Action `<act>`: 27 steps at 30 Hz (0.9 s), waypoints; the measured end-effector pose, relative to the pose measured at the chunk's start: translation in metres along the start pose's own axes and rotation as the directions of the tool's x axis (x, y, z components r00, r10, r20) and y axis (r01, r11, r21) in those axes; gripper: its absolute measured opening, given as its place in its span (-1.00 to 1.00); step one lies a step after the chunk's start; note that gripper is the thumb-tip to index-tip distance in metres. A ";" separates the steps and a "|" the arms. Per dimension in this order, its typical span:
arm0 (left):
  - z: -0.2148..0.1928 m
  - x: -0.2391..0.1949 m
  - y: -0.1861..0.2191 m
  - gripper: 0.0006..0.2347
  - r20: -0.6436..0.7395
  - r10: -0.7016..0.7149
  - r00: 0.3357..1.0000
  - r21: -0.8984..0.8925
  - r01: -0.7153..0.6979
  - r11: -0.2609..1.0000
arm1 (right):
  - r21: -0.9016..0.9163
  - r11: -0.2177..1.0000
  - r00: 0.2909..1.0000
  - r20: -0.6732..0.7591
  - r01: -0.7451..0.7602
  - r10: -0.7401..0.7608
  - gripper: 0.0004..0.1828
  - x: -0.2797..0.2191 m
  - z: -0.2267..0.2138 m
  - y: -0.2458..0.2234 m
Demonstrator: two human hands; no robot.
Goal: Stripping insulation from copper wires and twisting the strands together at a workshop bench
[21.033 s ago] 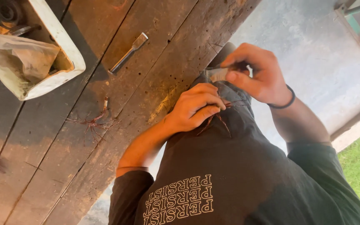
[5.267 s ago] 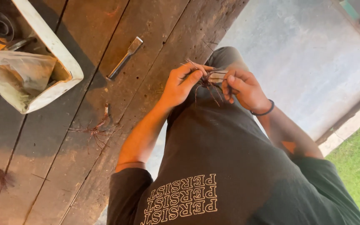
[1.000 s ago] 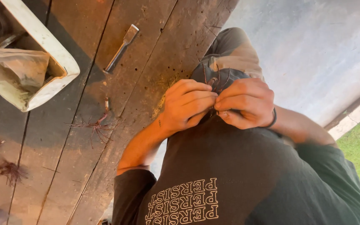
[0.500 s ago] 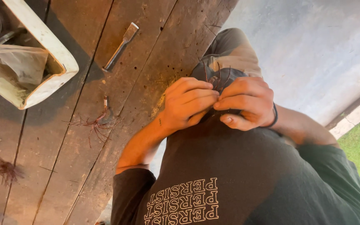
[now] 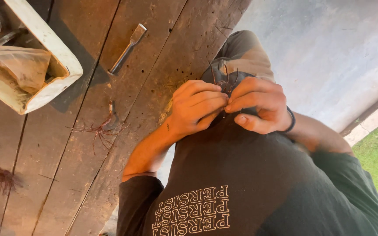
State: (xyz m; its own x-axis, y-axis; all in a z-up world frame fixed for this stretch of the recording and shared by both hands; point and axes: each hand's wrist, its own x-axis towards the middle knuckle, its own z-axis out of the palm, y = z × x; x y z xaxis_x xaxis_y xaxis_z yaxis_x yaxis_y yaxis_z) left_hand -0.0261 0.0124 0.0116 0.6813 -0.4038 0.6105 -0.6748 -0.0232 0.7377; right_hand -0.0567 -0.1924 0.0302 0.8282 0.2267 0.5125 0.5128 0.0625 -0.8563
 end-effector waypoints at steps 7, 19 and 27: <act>-0.001 0.003 0.001 -0.94 -0.007 -0.019 1.000 -0.006 0.019 1.000 | -0.010 1.000 1.000 -0.010 -0.007 0.007 -0.84 -0.003 0.001 0.003; 0.001 0.007 0.000 -0.94 -0.004 -0.005 1.000 -0.033 0.005 0.999 | -0.196 0.976 0.995 -0.029 0.091 -0.098 -0.92 -0.014 -0.003 0.002; 0.002 0.008 -0.001 -0.93 -0.016 -0.039 0.999 -0.057 0.038 0.998 | -0.221 0.974 0.997 -0.037 0.054 -0.064 -0.96 -0.011 -0.004 0.002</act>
State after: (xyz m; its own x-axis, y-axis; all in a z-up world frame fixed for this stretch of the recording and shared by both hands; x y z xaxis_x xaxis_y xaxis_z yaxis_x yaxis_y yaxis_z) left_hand -0.0210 0.0076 0.0154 0.7115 -0.3880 0.5859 -0.6311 0.0137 0.7755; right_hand -0.0639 -0.1984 0.0230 0.8016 0.1862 0.5681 0.5941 -0.1414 -0.7919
